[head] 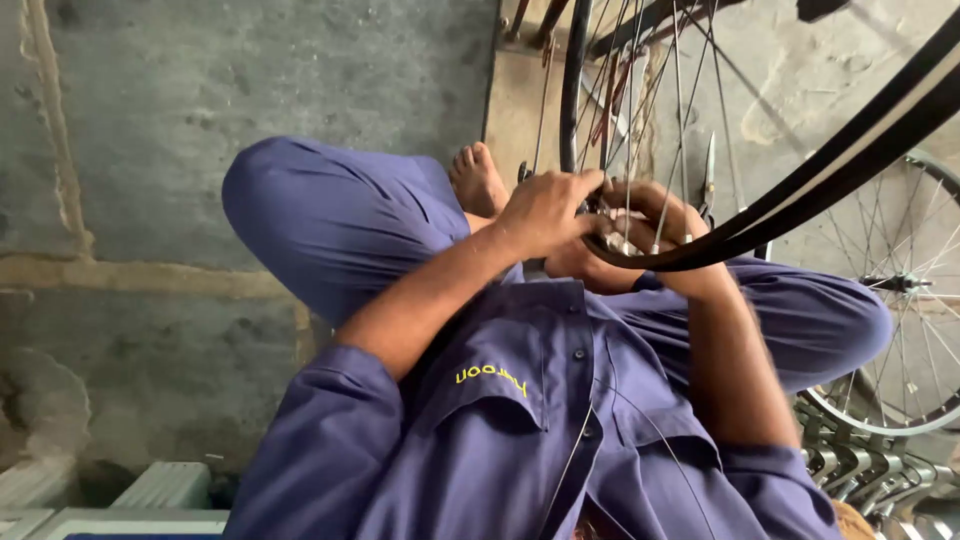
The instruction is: The person is aligning a bicycle wheel on a truing stand by hand and using a tool. They rotate the wheel, hold a spoke wrench to the nipples, and turn them while checking the rim's position against the stand's gauge.
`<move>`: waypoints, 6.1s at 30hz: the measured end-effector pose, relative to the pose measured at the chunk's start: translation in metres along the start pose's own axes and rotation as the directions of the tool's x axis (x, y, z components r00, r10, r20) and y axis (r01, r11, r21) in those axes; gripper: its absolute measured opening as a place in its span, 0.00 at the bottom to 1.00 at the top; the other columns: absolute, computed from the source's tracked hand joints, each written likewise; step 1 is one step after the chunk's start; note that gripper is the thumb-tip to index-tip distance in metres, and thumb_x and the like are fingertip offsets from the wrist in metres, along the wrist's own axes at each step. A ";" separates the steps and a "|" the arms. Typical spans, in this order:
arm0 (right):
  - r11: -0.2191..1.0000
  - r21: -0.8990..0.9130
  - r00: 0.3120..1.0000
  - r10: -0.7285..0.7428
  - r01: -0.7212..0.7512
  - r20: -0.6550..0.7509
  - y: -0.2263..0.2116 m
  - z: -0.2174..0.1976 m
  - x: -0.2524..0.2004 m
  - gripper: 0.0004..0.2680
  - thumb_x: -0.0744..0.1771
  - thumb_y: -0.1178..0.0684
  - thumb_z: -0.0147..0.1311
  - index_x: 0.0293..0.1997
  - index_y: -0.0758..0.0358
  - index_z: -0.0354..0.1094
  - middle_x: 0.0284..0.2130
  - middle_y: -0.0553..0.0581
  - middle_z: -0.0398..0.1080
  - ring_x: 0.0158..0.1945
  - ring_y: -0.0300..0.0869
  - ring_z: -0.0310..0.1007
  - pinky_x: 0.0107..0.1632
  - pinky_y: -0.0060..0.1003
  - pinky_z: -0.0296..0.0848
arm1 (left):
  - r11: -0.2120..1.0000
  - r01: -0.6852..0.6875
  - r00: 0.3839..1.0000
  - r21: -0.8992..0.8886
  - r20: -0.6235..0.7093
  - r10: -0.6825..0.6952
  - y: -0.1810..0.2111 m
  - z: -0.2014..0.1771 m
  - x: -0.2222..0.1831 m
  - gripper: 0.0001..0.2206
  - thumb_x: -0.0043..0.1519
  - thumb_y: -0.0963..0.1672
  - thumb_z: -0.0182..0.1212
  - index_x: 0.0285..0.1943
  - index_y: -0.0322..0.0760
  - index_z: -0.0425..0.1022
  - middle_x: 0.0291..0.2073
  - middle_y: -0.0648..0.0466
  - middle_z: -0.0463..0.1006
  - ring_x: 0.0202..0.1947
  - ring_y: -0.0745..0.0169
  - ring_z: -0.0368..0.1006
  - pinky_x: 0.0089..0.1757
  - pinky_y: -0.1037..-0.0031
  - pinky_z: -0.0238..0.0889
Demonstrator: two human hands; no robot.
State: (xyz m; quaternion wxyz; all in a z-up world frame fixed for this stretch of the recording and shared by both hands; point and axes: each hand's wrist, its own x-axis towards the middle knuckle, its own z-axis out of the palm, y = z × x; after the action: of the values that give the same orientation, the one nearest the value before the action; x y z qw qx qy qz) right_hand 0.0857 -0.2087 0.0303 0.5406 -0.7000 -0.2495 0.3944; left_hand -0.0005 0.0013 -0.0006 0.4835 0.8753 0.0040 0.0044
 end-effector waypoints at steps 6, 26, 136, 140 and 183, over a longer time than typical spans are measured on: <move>0.920 0.347 0.982 0.189 -0.182 0.016 0.030 0.001 0.033 0.18 0.68 0.59 0.58 0.65 0.72 0.61 0.59 0.61 0.68 0.62 0.44 0.68 0.63 0.41 0.69 | 0.875 0.034 0.978 -0.483 -0.165 -0.129 0.004 -0.017 0.013 0.13 0.66 0.50 0.63 0.44 0.38 0.77 0.28 0.54 0.83 0.28 0.64 0.82 0.34 0.71 0.72; 0.959 0.284 0.997 0.042 -0.020 -0.072 0.042 0.011 0.033 0.15 0.68 0.61 0.64 0.60 0.73 0.66 0.50 0.57 0.75 0.54 0.38 0.76 0.58 0.33 0.75 | 0.934 -0.066 0.920 -0.351 -0.384 -0.080 -0.039 0.032 0.036 0.08 0.61 0.46 0.68 0.39 0.39 0.75 0.30 0.55 0.81 0.32 0.56 0.79 0.36 0.67 0.69; 0.956 0.291 0.981 0.076 -0.022 -0.177 0.021 0.020 0.020 0.13 0.70 0.61 0.61 0.61 0.75 0.68 0.48 0.57 0.76 0.50 0.39 0.76 0.56 0.34 0.76 | 0.893 -0.014 0.952 -0.450 -0.279 -0.126 -0.055 0.035 0.050 0.09 0.65 0.47 0.62 0.43 0.39 0.79 0.25 0.53 0.80 0.26 0.61 0.77 0.34 0.69 0.68; 0.952 0.290 0.982 0.140 -0.100 -0.124 0.018 0.017 0.026 0.14 0.69 0.61 0.61 0.61 0.75 0.68 0.48 0.58 0.77 0.50 0.39 0.77 0.56 0.32 0.76 | 0.879 -0.007 0.957 -0.477 -0.257 -0.132 -0.051 0.035 0.048 0.08 0.65 0.47 0.62 0.42 0.39 0.78 0.28 0.55 0.81 0.28 0.63 0.78 0.35 0.70 0.69; 0.714 -0.669 0.774 -0.537 0.204 -0.337 -0.013 0.042 -0.028 0.07 0.60 0.58 0.64 0.38 0.58 0.76 0.33 0.57 0.76 0.32 0.52 0.78 0.34 0.42 0.77 | 0.617 0.330 0.943 -0.715 0.230 -0.239 -0.011 0.017 0.012 0.14 0.61 0.47 0.71 0.46 0.32 0.77 0.33 0.54 0.79 0.33 0.66 0.72 0.36 0.69 0.67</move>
State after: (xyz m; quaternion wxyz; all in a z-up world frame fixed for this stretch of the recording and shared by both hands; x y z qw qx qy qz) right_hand 0.0360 -0.2032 0.0459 0.4074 -0.8435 -0.3492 -0.0262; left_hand 0.0117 -0.0070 -0.0190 0.7920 0.5877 0.1137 -0.1200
